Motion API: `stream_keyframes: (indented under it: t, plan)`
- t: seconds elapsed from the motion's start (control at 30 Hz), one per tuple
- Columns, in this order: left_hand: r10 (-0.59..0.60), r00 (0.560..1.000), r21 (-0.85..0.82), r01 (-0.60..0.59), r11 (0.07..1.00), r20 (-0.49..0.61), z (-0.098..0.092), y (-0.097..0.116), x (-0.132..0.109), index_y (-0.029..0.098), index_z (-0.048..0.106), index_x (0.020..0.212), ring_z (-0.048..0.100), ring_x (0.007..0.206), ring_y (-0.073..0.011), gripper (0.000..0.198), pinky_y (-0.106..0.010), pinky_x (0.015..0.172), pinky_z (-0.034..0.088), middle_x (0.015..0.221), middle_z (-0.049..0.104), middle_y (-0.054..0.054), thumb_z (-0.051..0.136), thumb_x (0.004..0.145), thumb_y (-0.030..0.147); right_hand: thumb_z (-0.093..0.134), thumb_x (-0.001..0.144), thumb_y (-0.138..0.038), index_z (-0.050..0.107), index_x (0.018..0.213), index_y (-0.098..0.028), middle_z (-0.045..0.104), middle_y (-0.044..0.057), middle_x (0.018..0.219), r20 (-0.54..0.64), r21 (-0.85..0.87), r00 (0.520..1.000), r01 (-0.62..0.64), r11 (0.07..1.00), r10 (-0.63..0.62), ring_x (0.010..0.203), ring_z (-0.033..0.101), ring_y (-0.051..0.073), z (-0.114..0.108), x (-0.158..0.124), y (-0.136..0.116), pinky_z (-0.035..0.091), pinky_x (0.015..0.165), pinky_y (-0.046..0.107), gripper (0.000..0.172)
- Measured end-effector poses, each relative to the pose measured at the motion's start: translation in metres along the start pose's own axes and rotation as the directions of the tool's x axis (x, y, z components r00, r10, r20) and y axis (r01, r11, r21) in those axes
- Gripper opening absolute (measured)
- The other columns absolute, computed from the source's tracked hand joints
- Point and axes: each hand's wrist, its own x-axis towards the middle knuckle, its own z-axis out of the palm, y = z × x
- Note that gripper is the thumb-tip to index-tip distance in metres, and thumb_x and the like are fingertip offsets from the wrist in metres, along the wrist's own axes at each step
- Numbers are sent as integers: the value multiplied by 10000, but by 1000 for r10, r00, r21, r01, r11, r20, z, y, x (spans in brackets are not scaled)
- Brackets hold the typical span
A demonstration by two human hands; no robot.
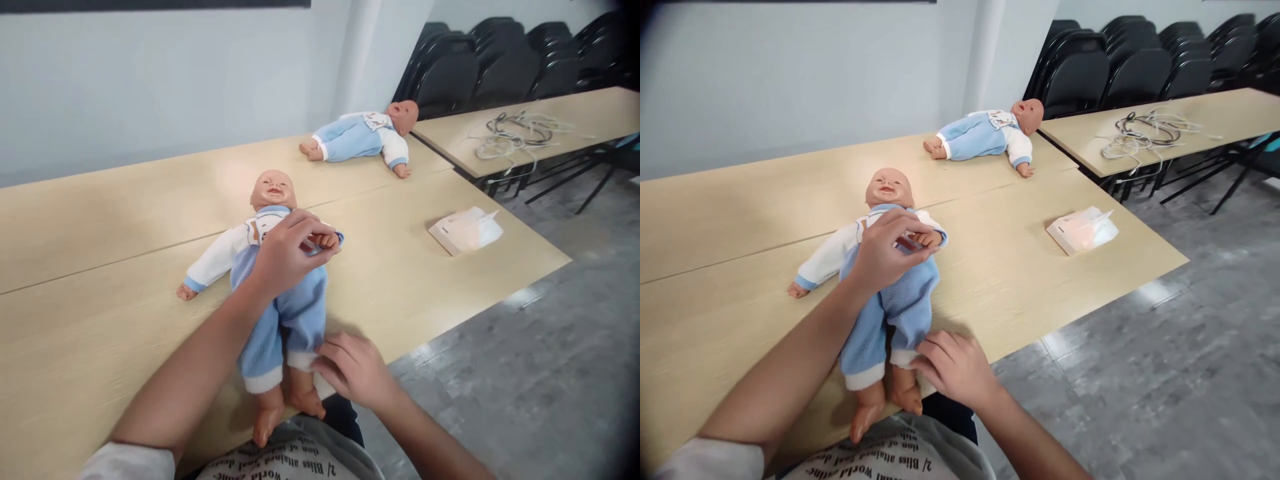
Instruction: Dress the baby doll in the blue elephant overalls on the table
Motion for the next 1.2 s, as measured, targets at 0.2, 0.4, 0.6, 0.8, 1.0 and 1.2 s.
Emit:
stream_keyframes:
  t: [0.2,0.4,0.6,0.8,1.0,1.2]
  plan:
    - [75,890,47,-107,993,450,6,17,-10,226,705,970,634,977,-175,108,-313,815,506,1021,679,-15,695,909,137,614,1022,-317,680,1011,-259,791,42,909,-60,-84,998,3,996,-8,717,716,208,7,-6,-4,536,597,386,88]
    - [9,704,346,-359,867,710,39,32,-14,196,708,935,611,1055,-232,105,-307,580,408,1083,659,-54,619,964,149,601,1029,-264,663,1034,-221,788,29,938,-90,-75,994,57,996,-63,776,729,181,8,-4,-7,527,637,347,75]
    - [-30,676,320,-309,896,736,54,35,-17,171,718,1098,596,1159,-264,171,-365,863,552,1222,651,-96,590,1012,243,568,1045,-221,642,1024,-193,763,18,907,-119,-78,988,93,993,-102,758,705,159,8,-2,-7,491,642,312,81]
    - [-63,857,210,-54,976,511,0,71,-81,172,560,1378,468,1400,-269,398,-439,1175,469,1477,528,-127,634,987,180,551,1039,-219,632,1001,-197,743,28,861,-131,-34,988,77,996,-81,756,686,180,10,-3,-7,484,657,309,92]
    - [-24,922,183,-50,982,386,-26,106,-188,223,644,1202,570,1210,-235,205,-400,1078,512,1187,673,-60,664,1002,261,483,1064,-231,610,977,-198,717,35,862,-64,-16,997,30,999,-31,743,646,189,10,-2,-6,451,646,316,158]
    - [77,939,320,-190,928,336,-3,112,-226,206,667,1301,632,1091,-212,279,-401,1040,495,1159,742,-32,588,1035,173,484,1064,-210,580,974,-204,701,34,876,-65,-8,998,-16,1000,15,739,621,179,9,1,-8,443,665,309,131]
